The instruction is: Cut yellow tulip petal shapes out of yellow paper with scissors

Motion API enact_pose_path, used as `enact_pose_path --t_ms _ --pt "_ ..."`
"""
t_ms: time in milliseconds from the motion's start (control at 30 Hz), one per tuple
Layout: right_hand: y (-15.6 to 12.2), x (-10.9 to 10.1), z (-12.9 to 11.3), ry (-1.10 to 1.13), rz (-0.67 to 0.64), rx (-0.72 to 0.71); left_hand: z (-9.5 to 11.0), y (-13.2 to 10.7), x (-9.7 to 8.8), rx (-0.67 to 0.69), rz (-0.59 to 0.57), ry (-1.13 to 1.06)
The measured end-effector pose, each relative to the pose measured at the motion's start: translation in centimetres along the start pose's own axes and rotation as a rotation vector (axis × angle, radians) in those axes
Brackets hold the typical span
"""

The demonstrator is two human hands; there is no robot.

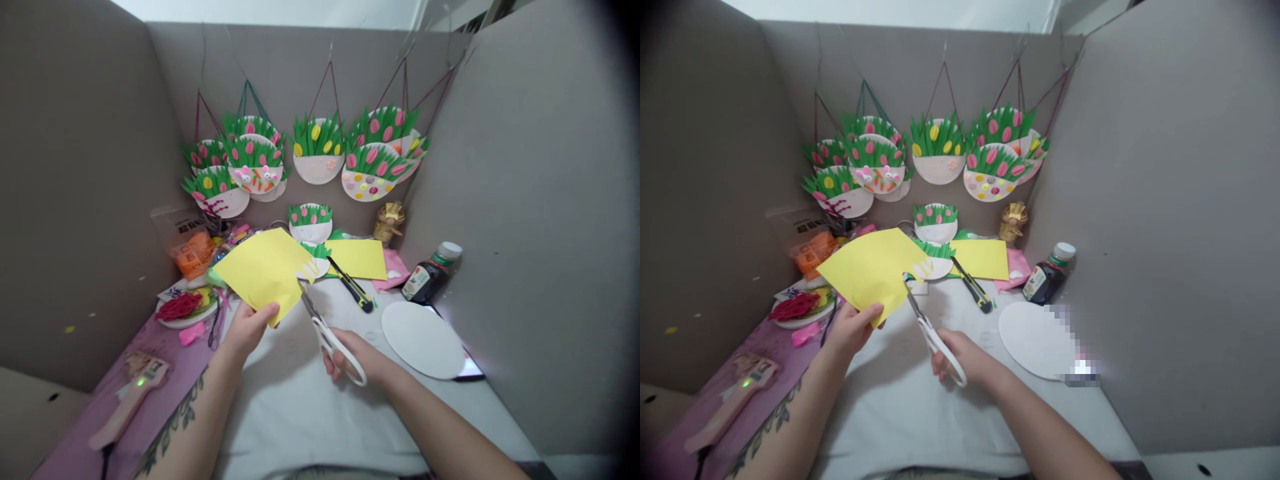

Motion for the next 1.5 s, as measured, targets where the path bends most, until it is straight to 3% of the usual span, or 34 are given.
enact_pose_path --t_ms 233,400,600,867,1500 --pt "0.0 0.0 0.2 -0.021 -0.021 -0.001 0.5 0.1 -0.2 0.008 0.106 -0.016" --pt "0.5 0.0 1.3 -0.022 0.046 0.056 0.6 0.2 0.0 0.061 0.202 0.078" --pt "1.0 0.3 2.4 0.024 0.035 0.058 1.1 0.0 0.6 0.023 0.195 0.183" --pt "0.9 0.6 2.1 -0.005 0.01 0.003 1.6 -0.2 0.8 0.01 0.175 0.21" --pt "0.6 0.6 1.8 -0.001 -0.018 0.031 2.2 -0.4 1.0 0.019 0.135 0.249"
Point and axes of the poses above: each hand's wrist, its own y-axis towards the middle knuckle, its own x-axis out of the palm, z = x × y, the point moved 5 cm from there along y, towards the middle knuckle, and after that the axes turned 11 degrees about -z, right-handed, at the moved point
